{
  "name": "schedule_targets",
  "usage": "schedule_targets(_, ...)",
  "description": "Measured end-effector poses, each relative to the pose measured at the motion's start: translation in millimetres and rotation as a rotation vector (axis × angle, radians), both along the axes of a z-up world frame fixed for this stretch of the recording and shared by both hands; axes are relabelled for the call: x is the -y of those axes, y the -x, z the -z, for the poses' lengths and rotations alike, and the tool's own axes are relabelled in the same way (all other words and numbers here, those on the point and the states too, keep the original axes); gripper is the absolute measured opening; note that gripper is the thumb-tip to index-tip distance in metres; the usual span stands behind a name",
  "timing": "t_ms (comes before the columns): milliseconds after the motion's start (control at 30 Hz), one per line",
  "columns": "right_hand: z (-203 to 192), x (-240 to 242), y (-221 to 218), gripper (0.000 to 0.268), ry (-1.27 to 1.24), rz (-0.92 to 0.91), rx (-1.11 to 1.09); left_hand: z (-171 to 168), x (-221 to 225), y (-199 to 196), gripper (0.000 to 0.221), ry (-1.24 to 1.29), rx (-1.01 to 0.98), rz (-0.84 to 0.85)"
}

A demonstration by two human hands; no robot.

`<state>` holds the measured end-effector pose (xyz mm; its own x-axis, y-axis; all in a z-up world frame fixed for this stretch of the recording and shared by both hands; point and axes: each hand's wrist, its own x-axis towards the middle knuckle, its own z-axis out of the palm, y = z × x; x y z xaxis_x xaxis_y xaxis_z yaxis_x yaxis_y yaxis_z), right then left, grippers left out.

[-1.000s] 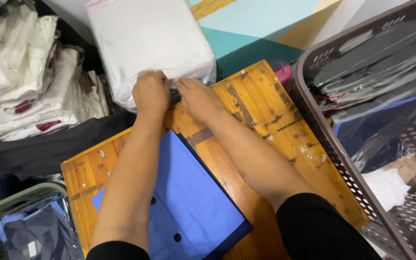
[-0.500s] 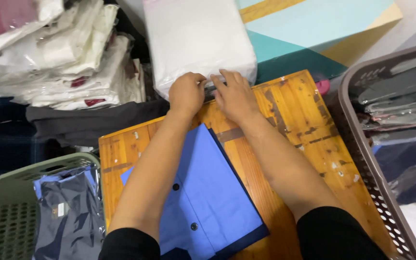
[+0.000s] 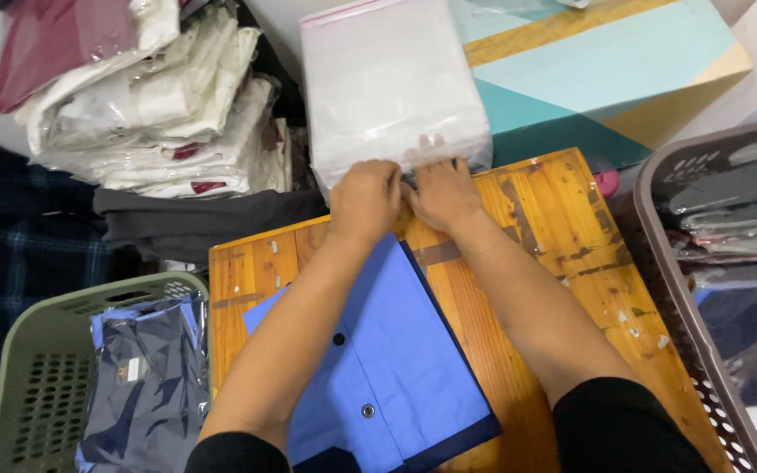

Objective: Folding shirts and placing them into plastic packaging bags for shipment.

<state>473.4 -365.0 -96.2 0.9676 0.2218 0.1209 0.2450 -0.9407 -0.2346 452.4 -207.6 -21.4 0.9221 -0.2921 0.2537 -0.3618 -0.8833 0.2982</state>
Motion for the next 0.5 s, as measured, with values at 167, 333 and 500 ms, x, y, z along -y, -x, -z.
schedule_targets(167,-2,-5,-1,0.072,0.034,-0.047,-0.008,-10,-10,65,0.009,0.031,0.463,0.192)
schedule_targets(333,-22,-9,11,0.066,0.041,0.115,-0.164,-37,-34,159,0.012,0.115,0.465,0.372)
schedule_targets(500,0,13,21,0.070,-0.025,-0.031,-0.065,-81,-60,257,0.008,0.177,0.186,0.572)
